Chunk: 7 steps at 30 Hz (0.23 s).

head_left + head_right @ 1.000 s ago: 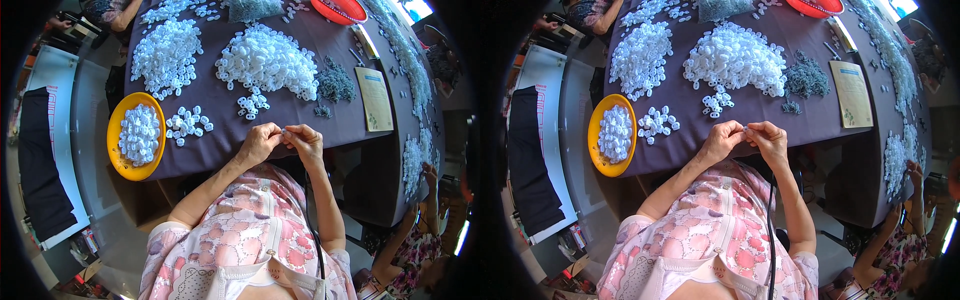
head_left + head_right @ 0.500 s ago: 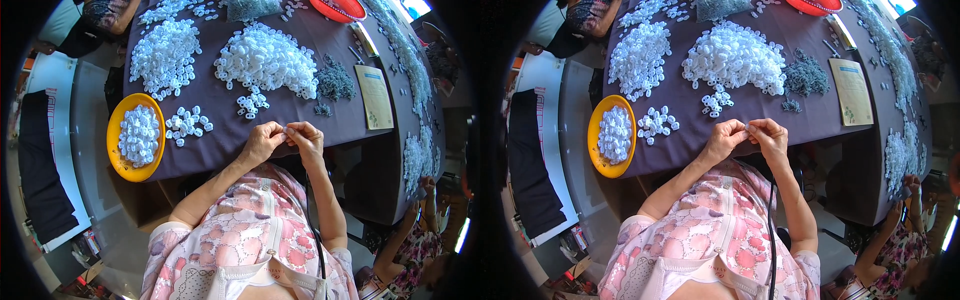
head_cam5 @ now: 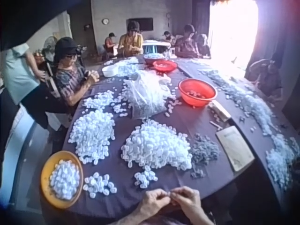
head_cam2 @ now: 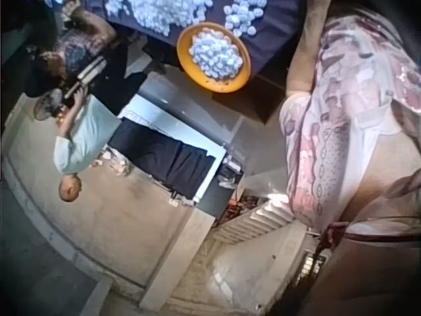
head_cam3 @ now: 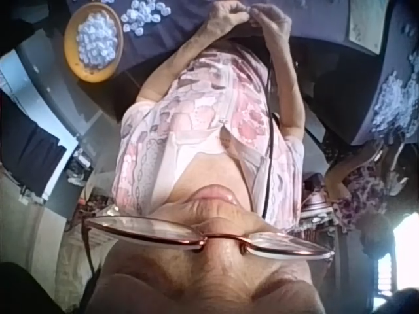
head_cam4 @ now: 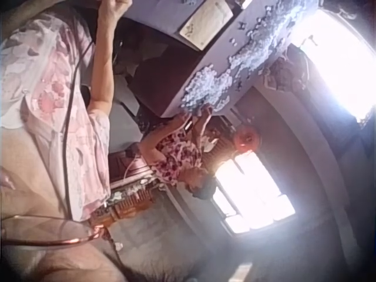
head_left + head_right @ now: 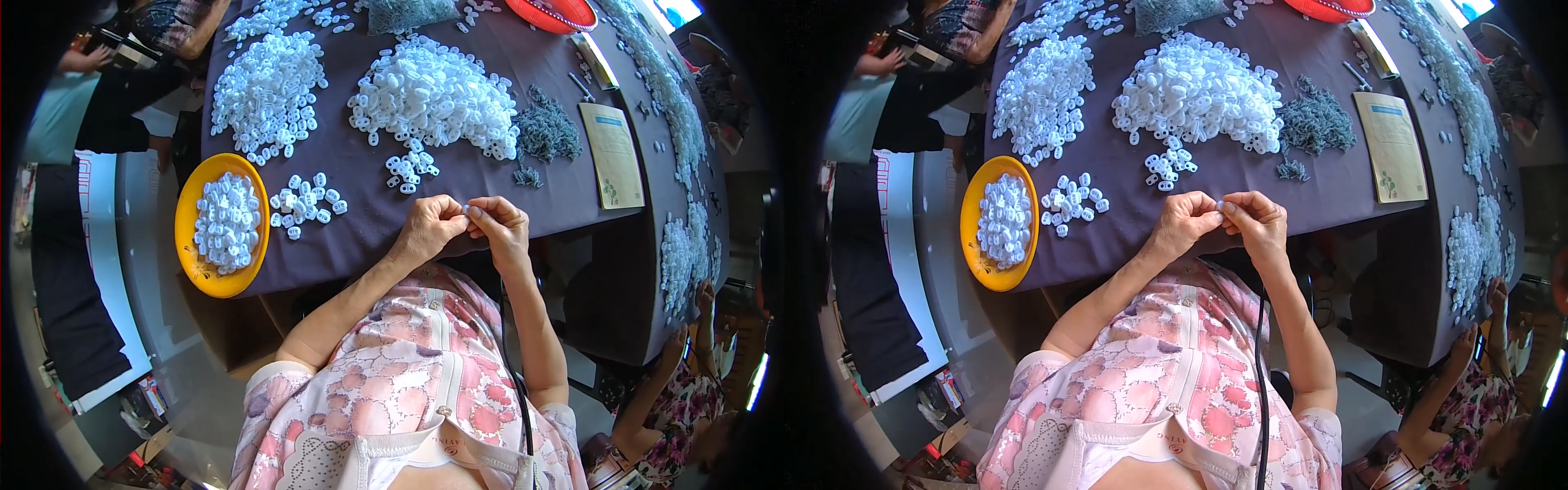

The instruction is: The person assembles plastic cord locks by hand, picking up the small components from the table and fitting them together.

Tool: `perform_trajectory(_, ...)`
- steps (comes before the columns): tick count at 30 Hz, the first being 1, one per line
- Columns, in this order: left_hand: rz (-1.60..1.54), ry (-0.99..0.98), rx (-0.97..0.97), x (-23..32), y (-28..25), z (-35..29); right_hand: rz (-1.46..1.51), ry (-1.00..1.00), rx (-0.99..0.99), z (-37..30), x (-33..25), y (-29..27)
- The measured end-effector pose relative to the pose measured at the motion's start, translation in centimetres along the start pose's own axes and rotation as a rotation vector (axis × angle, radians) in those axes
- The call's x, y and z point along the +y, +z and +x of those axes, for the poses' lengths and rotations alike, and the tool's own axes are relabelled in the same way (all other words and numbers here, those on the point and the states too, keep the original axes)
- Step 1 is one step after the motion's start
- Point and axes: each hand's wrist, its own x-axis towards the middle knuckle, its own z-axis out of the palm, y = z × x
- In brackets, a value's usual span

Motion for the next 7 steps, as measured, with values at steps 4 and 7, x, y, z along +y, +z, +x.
perform_trajectory(4, -0.003, 0.013, 0.041, -0.22, 0.12, 0.12, -0.035, -0.037, 0.021, -0.11, 0.28, 0.17)
perform_trajectory(7, -0.052, -0.037, 0.025, 0.07, -0.04, 0.05, -0.006, 0.012, -0.028, 0.06, 0.06, -0.17)
